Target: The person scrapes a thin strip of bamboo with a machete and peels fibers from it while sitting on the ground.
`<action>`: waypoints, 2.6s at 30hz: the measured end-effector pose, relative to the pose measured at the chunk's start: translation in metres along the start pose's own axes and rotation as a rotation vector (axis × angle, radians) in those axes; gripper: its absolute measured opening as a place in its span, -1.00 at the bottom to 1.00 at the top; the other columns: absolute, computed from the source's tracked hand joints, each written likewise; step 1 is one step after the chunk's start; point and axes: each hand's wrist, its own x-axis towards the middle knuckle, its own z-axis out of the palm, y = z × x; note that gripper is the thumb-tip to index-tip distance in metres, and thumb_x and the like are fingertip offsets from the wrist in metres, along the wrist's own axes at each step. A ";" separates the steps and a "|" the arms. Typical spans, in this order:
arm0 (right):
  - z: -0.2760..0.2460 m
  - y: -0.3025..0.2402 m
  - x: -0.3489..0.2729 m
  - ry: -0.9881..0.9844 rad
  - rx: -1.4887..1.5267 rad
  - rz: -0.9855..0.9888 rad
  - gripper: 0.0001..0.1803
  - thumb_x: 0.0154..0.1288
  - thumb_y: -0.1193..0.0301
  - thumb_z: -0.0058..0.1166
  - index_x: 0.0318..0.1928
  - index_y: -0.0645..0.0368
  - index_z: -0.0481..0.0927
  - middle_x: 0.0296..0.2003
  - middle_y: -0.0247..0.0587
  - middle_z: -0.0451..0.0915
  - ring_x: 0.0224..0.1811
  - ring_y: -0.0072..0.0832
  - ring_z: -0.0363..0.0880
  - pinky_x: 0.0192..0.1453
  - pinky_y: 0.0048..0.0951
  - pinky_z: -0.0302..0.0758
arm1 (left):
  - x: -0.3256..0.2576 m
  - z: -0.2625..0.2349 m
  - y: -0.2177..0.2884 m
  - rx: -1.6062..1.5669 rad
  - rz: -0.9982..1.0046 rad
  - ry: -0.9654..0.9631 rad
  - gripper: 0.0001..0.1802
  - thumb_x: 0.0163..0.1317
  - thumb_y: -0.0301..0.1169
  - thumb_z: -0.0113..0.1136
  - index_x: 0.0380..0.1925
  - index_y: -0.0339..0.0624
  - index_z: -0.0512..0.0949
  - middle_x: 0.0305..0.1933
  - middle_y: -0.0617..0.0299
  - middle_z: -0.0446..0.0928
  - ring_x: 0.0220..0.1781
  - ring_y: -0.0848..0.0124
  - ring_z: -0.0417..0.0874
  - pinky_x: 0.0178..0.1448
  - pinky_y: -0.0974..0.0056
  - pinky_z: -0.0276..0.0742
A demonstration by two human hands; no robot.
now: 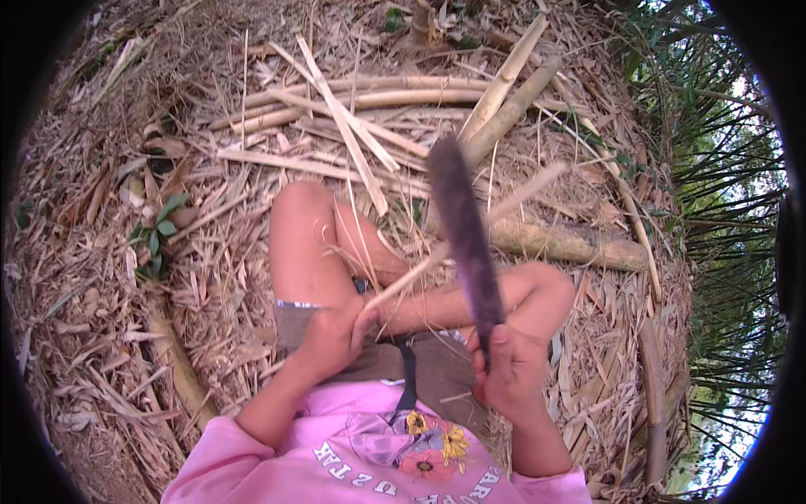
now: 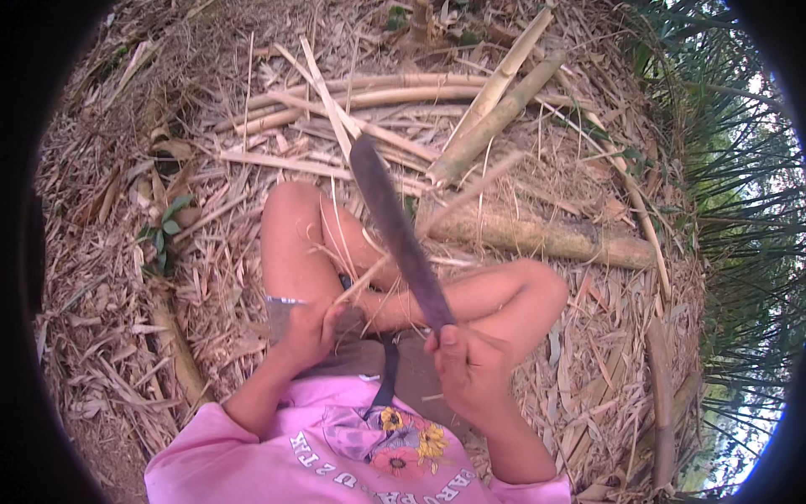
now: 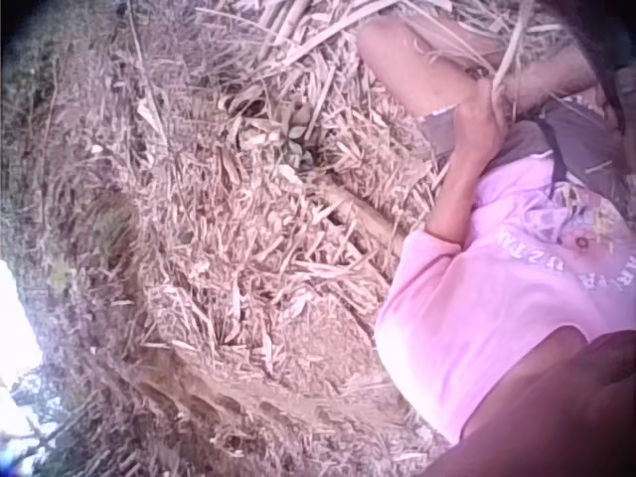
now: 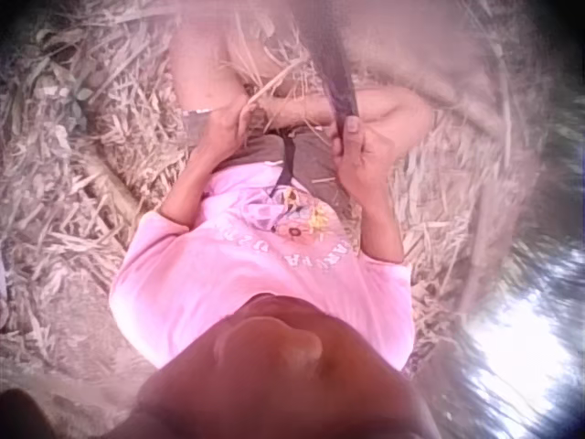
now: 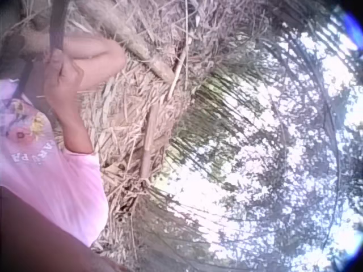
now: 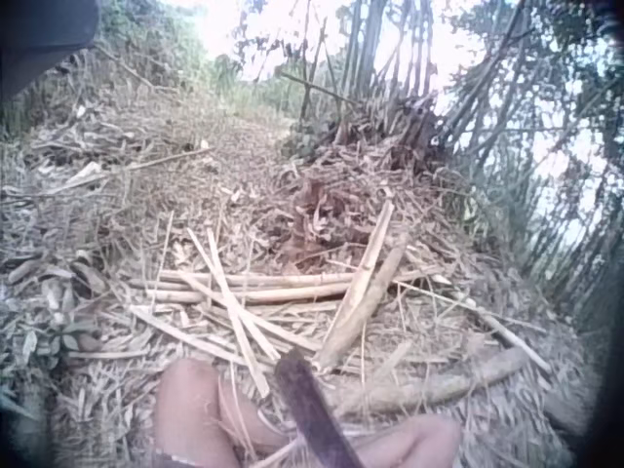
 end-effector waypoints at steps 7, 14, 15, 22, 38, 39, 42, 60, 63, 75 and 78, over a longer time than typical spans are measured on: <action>0.009 0.017 0.017 -0.006 -0.205 -0.007 -0.63 0.51 0.29 -0.08 -0.37 0.31 0.58 -0.69 -0.11 0.46 -0.67 -0.35 0.49 -0.49 -0.35 0.42 | -0.005 0.008 -0.003 0.012 -0.011 -0.023 -0.83 0.35 -0.36 0.11 -0.37 -0.21 0.43 -0.58 -0.05 0.48 -0.53 -0.06 0.59 -0.48 -0.03 0.47; 0.008 0.002 -0.012 0.228 0.052 -0.060 -0.52 0.57 0.24 -0.17 -0.46 0.28 0.55 -0.69 -0.41 0.41 -0.69 -0.64 0.34 -0.60 -0.51 0.26 | -0.003 0.017 0.005 0.064 0.082 -0.001 -0.76 0.32 -0.32 0.15 -0.18 -0.28 0.43 -0.57 -0.05 0.51 -0.53 -0.04 0.60 -0.48 -0.01 0.50; 0.011 0.013 -0.011 0.282 0.044 -0.054 -0.52 0.56 0.23 -0.17 -0.46 0.28 0.55 -0.69 -0.42 0.40 -0.70 -0.64 0.33 -0.61 -0.51 0.27 | -0.001 0.016 0.007 0.063 0.089 -0.003 -0.74 0.32 -0.31 0.14 -0.17 -0.29 0.44 -0.56 -0.05 0.52 -0.53 -0.03 0.60 -0.47 0.00 0.51; -0.003 0.024 0.001 0.042 -0.137 0.086 -0.62 0.51 0.29 -0.05 -0.37 0.34 0.59 -0.64 -0.09 0.49 -0.61 -0.34 0.52 -0.44 -0.34 0.44 | -0.006 0.023 0.003 0.109 0.004 0.055 -0.77 0.32 -0.30 0.16 -0.23 -0.26 0.47 -0.54 -0.06 0.54 -0.54 -0.03 0.61 -0.49 0.00 0.51; 0.017 0.040 0.001 0.280 0.475 0.231 -0.72 0.45 0.33 0.08 -0.35 0.29 0.55 -0.63 -0.39 0.50 -0.64 -0.69 0.44 -0.57 -0.65 0.37 | 0.010 -0.015 0.013 -0.599 -0.393 -0.422 -0.54 0.53 -0.18 -0.12 -0.51 -0.28 0.41 -0.66 0.14 0.38 -0.58 0.35 0.43 -0.42 0.24 0.37; 0.022 0.037 0.002 0.304 0.480 0.218 -0.75 0.41 0.35 0.14 -0.35 0.30 0.55 -0.63 -0.38 0.50 -0.64 -0.69 0.45 -0.57 -0.64 0.37 | 0.011 -0.018 0.014 -0.675 -0.432 -0.461 -0.54 0.53 -0.19 -0.13 -0.50 -0.29 0.41 -0.66 0.19 0.35 -0.57 0.41 0.40 -0.43 0.26 0.36; 0.038 0.025 0.012 0.375 0.492 0.112 -0.77 0.28 0.41 0.29 -0.35 0.31 0.55 -0.63 -0.37 0.51 -0.63 -0.71 0.47 -0.58 -0.63 0.37 | 0.021 -0.021 0.022 -0.683 -0.442 -0.454 -0.56 0.54 -0.19 -0.14 -0.46 -0.29 0.41 -0.65 0.27 0.32 -0.56 0.49 0.36 -0.44 0.29 0.34; 0.037 -0.004 0.044 0.497 0.713 0.082 -0.73 0.24 0.33 0.35 -0.31 0.32 0.61 -0.63 -0.39 0.54 -0.67 -0.76 0.42 -0.62 -0.68 0.32 | 0.024 0.007 0.081 -0.227 -0.121 -0.030 -0.77 0.42 -0.33 0.08 -0.33 -0.28 0.51 -0.65 0.17 0.40 -0.60 0.50 0.41 -0.50 0.31 0.31; 0.034 0.001 0.043 0.472 0.748 0.080 -0.75 0.28 0.35 0.31 -0.32 0.32 0.61 -0.61 -0.37 0.55 -0.67 -0.73 0.42 -0.62 -0.67 0.32 | 0.023 0.007 0.078 -0.247 -0.090 -0.072 -0.78 0.43 -0.35 0.06 -0.19 -0.31 0.53 -0.62 0.14 0.45 -0.59 0.49 0.46 -0.48 0.32 0.36; 0.028 0.005 0.042 0.327 0.644 0.002 -0.79 0.39 0.40 0.17 -0.30 0.33 0.56 -0.51 -0.28 0.57 -0.63 -0.69 0.44 -0.58 -0.60 0.40 | 0.018 -0.001 0.068 -0.425 -0.203 -0.282 -0.53 0.55 -0.18 -0.19 -0.53 -0.20 0.38 -0.63 0.40 0.28 -0.57 0.62 0.25 -0.50 0.40 0.17; 0.024 -0.001 0.044 0.301 0.655 0.037 -0.78 0.37 0.39 0.20 -0.32 0.32 0.57 -0.53 -0.32 0.57 -0.63 -0.71 0.43 -0.59 -0.62 0.37 | 0.018 -0.009 0.059 -0.488 -0.263 -0.365 -0.63 0.54 -0.21 -0.17 -0.30 -0.26 0.48 -0.60 0.31 0.33 -0.52 0.57 0.29 -0.43 0.36 0.28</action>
